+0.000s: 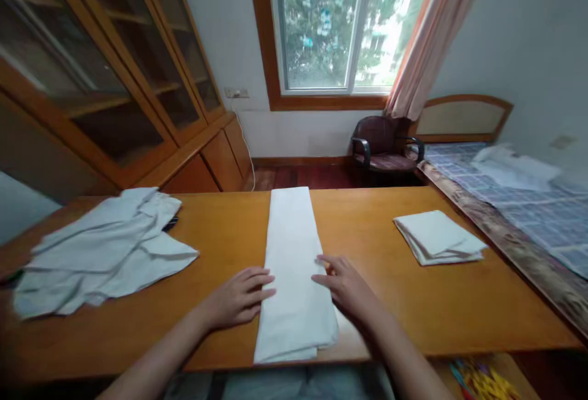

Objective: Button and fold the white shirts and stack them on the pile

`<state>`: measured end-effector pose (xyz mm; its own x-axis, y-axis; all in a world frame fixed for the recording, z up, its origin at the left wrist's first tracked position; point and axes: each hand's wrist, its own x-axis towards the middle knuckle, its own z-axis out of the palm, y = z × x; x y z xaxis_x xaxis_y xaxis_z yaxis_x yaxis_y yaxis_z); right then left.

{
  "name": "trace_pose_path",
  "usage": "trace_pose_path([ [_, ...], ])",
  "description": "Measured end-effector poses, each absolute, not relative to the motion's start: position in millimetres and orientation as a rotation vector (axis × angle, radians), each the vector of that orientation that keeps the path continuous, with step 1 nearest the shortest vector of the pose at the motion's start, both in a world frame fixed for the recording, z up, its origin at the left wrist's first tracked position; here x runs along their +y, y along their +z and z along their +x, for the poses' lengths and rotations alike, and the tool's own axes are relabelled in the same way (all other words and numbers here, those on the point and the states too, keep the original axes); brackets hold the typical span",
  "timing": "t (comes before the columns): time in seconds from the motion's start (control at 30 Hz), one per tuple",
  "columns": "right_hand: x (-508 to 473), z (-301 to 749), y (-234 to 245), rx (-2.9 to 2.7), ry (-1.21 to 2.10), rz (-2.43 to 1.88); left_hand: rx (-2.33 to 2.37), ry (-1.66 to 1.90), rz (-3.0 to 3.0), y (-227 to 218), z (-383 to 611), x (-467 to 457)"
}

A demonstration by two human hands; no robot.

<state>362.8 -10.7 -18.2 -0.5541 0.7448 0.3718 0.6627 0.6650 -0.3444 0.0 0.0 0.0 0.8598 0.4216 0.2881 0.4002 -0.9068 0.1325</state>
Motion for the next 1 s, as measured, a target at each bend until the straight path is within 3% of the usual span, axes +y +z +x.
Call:
trace_pose_path([
  [0.3,-8,363,-15,-2.392,0.275,-1.017,0.587,0.413,2.879,19,16,-4],
  [0.6,-8,365,-9,-2.359,0.424,-1.010,0.499,0.424,2.930,9,26,0],
  [1.0,-13,362,-2,-2.304,0.557,-1.059,0.798,0.924,2.359,-9,40,10],
])
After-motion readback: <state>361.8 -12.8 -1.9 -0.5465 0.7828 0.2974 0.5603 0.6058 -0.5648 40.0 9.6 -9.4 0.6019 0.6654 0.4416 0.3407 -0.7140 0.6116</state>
